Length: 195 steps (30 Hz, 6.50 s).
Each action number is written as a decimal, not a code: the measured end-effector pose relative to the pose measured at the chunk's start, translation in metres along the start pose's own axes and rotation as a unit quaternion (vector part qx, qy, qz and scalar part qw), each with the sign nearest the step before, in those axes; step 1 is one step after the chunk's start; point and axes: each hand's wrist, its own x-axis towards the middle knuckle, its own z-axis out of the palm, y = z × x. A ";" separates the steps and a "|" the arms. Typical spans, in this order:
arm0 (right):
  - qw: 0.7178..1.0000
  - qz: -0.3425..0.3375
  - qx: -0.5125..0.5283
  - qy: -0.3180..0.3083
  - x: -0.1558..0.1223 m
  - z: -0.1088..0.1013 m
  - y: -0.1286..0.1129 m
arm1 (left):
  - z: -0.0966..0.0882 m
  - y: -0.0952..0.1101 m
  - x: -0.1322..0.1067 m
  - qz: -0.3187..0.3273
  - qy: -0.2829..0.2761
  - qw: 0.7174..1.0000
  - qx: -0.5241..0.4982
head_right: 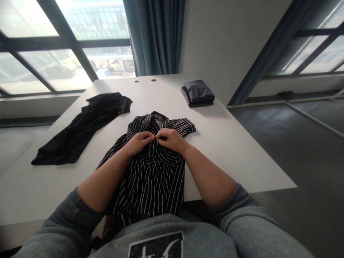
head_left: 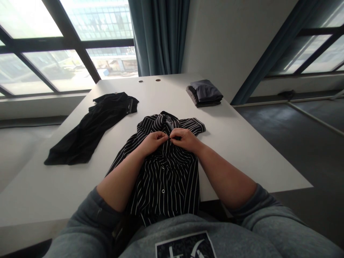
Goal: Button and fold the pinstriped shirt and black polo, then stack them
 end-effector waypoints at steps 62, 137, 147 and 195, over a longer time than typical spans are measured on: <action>0.989 0.107 -0.095 0.048 -0.002 -0.023 0.018 | 0.000 0.000 -0.005 0.057 0.079 0.978 0.187; 0.965 0.172 0.130 0.150 -0.004 -0.034 -0.001 | -0.055 0.009 0.030 0.123 0.114 0.874 0.457; 0.972 0.114 0.155 0.134 -0.003 -0.038 -0.003 | -0.073 0.003 0.031 0.140 0.022 0.904 0.404; 0.926 0.255 0.019 0.278 -0.005 -0.032 0.042 | -0.066 0.007 0.033 0.046 0.253 0.948 0.186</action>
